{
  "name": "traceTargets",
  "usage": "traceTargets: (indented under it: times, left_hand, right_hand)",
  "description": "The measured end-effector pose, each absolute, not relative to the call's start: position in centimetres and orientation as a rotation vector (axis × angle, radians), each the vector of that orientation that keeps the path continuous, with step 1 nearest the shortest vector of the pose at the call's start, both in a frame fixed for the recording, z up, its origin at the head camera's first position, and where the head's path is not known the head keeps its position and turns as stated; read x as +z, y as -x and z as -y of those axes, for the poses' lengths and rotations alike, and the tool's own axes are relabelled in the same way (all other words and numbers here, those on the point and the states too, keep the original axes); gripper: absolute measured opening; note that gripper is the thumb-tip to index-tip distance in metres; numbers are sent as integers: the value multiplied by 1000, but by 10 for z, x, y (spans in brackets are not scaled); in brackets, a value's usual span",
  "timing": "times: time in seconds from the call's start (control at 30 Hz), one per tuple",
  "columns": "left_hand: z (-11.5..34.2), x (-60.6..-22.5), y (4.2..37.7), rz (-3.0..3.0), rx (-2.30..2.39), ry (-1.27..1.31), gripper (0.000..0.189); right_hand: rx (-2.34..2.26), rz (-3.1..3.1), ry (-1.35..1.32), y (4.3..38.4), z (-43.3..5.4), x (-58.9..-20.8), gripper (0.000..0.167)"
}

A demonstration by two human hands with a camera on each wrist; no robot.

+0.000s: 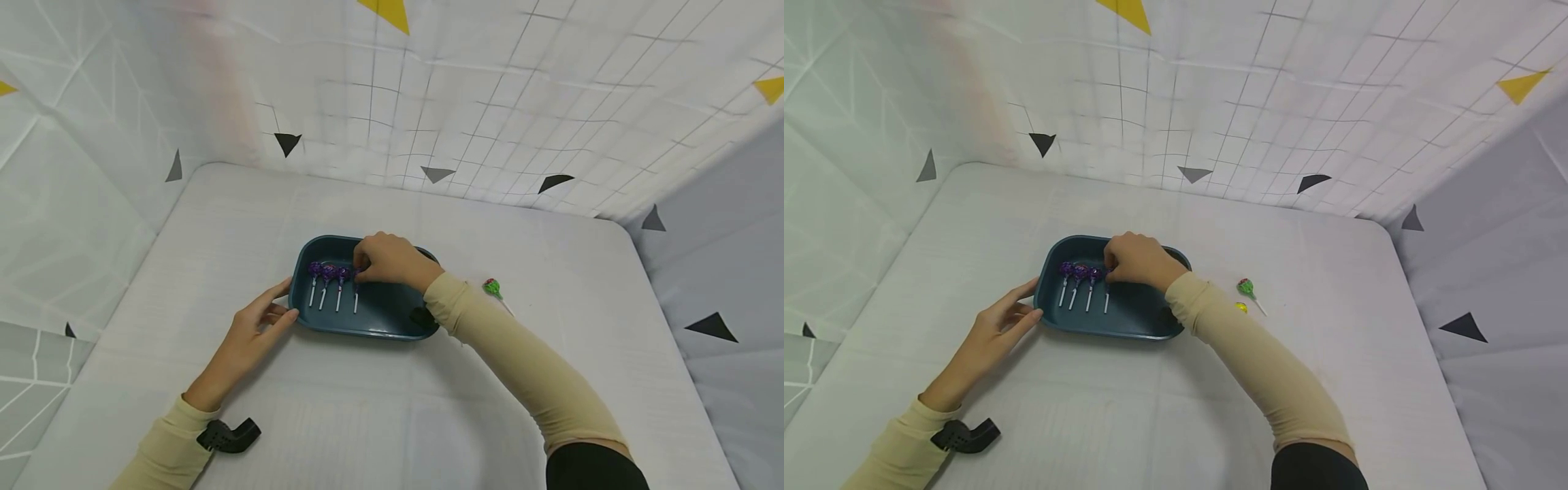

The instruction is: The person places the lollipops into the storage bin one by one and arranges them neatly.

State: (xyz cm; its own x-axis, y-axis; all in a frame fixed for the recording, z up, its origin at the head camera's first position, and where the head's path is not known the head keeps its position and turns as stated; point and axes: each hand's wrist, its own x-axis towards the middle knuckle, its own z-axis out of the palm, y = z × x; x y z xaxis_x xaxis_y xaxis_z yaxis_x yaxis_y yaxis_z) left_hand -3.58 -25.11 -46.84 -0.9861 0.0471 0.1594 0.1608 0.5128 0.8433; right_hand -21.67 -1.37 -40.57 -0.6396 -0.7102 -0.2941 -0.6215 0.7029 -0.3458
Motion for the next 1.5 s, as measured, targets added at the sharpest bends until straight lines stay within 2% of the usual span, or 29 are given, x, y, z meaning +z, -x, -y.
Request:
traceTargets:
  times: [1.5]
  left_hand:
    - [251,-469,36,2625,-1488,187,57]
  right_hand:
    - [-326,-2539,1036,212,14,-406,23]
